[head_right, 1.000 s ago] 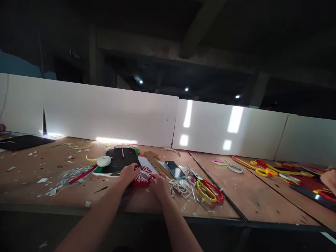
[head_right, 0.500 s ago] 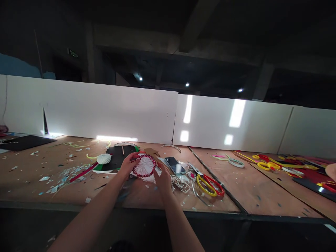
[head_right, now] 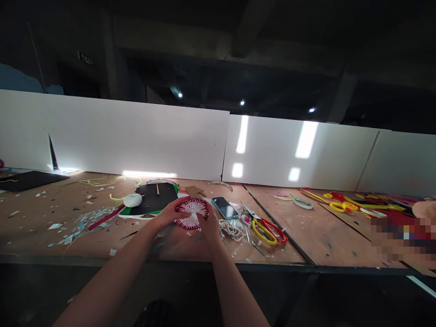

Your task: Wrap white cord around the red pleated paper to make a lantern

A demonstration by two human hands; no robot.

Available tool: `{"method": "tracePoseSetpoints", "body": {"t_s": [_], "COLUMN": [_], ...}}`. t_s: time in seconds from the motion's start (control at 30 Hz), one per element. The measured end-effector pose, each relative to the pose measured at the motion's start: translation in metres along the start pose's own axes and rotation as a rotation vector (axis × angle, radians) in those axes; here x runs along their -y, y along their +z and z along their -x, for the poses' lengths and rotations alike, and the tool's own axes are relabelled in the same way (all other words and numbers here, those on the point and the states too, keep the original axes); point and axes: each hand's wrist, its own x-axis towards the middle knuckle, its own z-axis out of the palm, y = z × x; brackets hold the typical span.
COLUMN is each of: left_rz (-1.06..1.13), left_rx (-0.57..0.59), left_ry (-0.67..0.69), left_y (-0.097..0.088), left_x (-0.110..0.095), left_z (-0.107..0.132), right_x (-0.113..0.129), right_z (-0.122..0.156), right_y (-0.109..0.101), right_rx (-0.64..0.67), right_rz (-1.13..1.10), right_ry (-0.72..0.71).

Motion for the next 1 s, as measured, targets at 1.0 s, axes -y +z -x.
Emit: {"method": "tracePoseSetpoints", "body": {"t_s": [1.0], "left_rz": [0.006], "left_rx": [-0.03], "left_ry": [0.016], "left_y": [-0.003], "left_x": [0.002], "left_z": [-0.001], "right_x": [-0.002], "right_z": [0.0], "right_y": [0.004], "right_rx": [0.045], "right_rz": [-0.188], "right_ry": [0.041]}}
